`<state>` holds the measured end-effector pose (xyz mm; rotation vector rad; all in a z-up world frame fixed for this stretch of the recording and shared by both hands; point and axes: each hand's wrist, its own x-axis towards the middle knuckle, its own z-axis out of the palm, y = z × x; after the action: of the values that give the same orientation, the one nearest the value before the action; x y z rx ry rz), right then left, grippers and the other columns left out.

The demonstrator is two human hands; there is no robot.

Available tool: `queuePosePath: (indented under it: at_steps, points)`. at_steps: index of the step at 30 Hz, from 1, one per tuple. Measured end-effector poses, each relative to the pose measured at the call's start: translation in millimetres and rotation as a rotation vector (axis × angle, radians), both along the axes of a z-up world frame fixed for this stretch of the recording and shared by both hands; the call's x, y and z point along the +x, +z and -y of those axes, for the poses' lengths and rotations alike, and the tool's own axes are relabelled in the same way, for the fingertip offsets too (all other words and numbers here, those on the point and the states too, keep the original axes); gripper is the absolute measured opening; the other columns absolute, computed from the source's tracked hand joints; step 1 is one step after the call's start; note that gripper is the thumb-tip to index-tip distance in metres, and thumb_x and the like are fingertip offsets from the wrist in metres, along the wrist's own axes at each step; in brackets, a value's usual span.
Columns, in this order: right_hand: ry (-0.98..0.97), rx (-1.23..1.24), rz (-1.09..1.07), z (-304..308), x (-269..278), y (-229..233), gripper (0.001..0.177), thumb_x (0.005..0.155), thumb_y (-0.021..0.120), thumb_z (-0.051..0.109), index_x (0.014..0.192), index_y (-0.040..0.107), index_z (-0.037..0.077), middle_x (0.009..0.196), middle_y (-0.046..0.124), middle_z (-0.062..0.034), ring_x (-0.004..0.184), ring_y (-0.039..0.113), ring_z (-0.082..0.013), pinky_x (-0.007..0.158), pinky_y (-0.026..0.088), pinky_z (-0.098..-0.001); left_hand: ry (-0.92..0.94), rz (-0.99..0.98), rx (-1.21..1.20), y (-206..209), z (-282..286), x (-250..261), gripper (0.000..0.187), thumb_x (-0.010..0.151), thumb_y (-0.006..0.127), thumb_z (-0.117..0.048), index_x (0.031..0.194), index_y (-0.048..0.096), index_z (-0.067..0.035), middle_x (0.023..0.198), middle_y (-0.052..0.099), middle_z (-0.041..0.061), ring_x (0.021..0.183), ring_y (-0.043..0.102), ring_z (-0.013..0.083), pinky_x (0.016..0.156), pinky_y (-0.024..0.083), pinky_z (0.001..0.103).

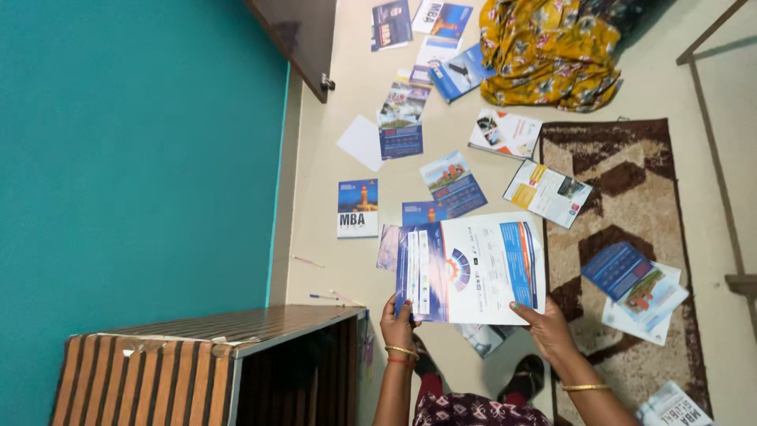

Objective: The person picks up, reads, and organizes various brochures and application forms, placing them into a wooden cabinet or onto a flat surface.

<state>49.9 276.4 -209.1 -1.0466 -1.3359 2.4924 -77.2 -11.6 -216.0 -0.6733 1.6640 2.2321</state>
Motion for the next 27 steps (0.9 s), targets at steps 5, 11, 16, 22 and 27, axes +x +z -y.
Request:
queuePosePath:
  at_steps: [5,11,16,22,27]
  points:
    - [-0.026,0.094,-0.102,-43,13,72,0.025,0.092,0.069,0.006,0.117,0.069,0.001,0.109,0.075,-0.0068,0.097,0.067,-0.0145,0.087,0.052,-0.0321,-0.005,-0.181,-0.001,71,-25,-4,0.031,0.090,0.069,-0.003,0.121,0.065,-0.005,0.086,0.070,0.001,0.058,0.057,0.0071,0.047,0.049,0.026]
    - [0.050,0.268,-0.112,-78,43,127,0.029,0.090,0.070,0.000,0.119,0.068,0.000,0.106,0.073,-0.0103,0.091,0.068,-0.0158,0.080,0.055,-0.0338,-0.096,-0.420,-0.059,163,-50,19,0.030,0.093,0.069,-0.006,0.123,0.067,-0.003,0.086,0.070,0.001,0.061,0.059,0.0057,0.050,0.050,0.022]
    - [-0.025,0.224,-0.230,-82,73,142,0.027,0.087,0.069,-0.005,0.114,0.068,-0.001,0.107,0.075,-0.0094,0.090,0.070,-0.0148,0.085,0.056,-0.0310,-0.122,-0.670,-0.130,215,-60,32,0.031,0.094,0.071,-0.003,0.123,0.067,0.001,0.086,0.070,0.001,0.064,0.059,0.0036,0.053,0.049,0.020]
    - [-0.044,0.144,-0.262,-77,100,160,0.012,0.092,0.072,-0.001,0.103,0.072,0.002,0.095,0.075,-0.0100,0.077,0.070,-0.0158,0.063,0.054,-0.0299,-0.080,-0.893,-0.266,260,-54,31,0.030,0.092,0.073,0.000,0.121,0.068,0.003,0.098,0.073,0.002,0.080,0.064,0.0023,0.066,0.052,0.019]
    - [-0.037,0.145,-0.245,-70,107,187,0.008,0.093,0.072,0.000,0.100,0.073,0.004,0.092,0.075,-0.0086,0.073,0.069,-0.0147,0.056,0.050,-0.0278,-0.082,-0.715,-0.143,282,-38,23,0.026,0.091,0.073,0.000,0.117,0.073,0.001,0.086,0.072,0.004,0.068,0.059,0.0026,0.055,0.046,0.019]
